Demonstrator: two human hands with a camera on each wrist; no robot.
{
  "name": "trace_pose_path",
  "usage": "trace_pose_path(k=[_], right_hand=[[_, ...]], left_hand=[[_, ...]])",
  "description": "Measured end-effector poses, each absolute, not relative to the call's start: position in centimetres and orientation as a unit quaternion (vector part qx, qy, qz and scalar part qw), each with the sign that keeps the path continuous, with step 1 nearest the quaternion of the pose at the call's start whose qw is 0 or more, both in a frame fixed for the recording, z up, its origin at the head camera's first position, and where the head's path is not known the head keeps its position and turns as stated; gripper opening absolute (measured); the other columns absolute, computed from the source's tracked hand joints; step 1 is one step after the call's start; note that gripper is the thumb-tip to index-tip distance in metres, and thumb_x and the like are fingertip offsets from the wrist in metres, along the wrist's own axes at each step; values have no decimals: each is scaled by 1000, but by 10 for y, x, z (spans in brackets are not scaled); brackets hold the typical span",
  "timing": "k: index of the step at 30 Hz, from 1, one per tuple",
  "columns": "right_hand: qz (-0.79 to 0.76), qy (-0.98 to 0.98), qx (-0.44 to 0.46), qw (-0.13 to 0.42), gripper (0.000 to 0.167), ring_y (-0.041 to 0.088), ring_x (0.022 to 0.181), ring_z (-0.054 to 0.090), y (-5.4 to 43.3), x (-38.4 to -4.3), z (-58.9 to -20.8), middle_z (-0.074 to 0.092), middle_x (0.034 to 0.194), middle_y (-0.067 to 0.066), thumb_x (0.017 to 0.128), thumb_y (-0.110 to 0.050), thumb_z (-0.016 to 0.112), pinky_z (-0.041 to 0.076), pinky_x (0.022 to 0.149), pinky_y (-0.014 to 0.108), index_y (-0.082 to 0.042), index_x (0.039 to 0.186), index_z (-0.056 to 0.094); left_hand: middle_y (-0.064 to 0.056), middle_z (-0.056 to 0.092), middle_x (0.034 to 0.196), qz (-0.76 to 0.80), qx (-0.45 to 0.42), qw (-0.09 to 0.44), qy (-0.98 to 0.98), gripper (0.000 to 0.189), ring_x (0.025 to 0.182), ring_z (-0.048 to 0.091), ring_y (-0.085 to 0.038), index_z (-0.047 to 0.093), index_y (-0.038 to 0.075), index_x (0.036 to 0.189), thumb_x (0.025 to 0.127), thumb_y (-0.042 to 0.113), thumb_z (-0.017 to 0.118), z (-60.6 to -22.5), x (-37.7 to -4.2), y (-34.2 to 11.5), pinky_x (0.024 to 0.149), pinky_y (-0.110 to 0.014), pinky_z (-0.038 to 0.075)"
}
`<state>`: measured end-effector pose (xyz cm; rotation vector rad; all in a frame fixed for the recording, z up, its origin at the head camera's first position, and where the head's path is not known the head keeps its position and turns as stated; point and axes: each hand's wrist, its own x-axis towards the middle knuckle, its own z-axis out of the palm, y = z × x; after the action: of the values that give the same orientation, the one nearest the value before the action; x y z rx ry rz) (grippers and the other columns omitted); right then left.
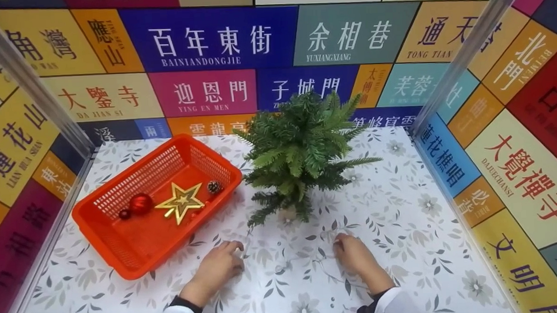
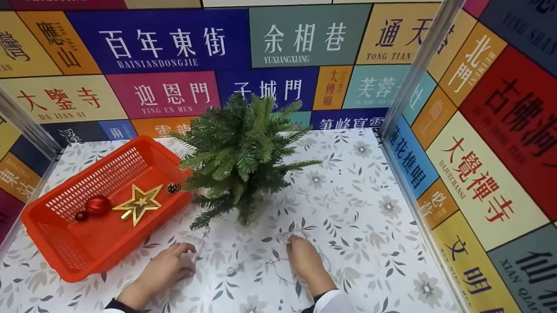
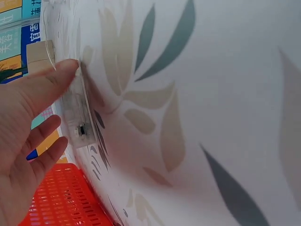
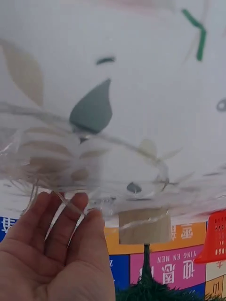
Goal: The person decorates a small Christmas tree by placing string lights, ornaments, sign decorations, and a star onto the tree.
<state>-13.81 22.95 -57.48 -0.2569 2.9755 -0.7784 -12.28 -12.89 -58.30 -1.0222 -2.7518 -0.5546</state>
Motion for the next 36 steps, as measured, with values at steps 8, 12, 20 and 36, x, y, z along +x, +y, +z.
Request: trace_pose_path(k=[8,12,20,36], right_hand=[[-348,935,-63,-8,8,10,62,51,233,-138,-534,54,72,-3,85,-3,54,45,57,27,-9,92,56],[-347,933,-80,-50,6,8,65,52,237,-135,-514,55,74,-7,85,-10,60,45,59,27,-13,89,62],[-342,925,-163,-33,5,6,63,47,251,-131,-501,53,75,-12,79,-20,66,43,56,24,-16,82,65],[-355,910,-205,-59,5,5,72,56,296,-126,-501,60,78,-12,79,-15,65,48,64,27,-20,81,64]], left_hand=[[2,63,97,-250,-291,115,-916,9,92,57,-16,65,14,88,79,16,66,-563,-123,-136,79,-35,46],[7,64,85,-283,-222,145,-922,9,78,60,-10,65,18,90,81,20,64,-546,-124,-141,70,-29,49],[6,64,78,-295,-175,257,-903,8,71,59,-10,66,15,86,78,18,67,-511,-130,-159,65,-28,49],[0,66,85,-298,-273,402,-822,14,81,60,-18,68,9,90,80,18,64,-456,-134,-192,82,-29,42]])
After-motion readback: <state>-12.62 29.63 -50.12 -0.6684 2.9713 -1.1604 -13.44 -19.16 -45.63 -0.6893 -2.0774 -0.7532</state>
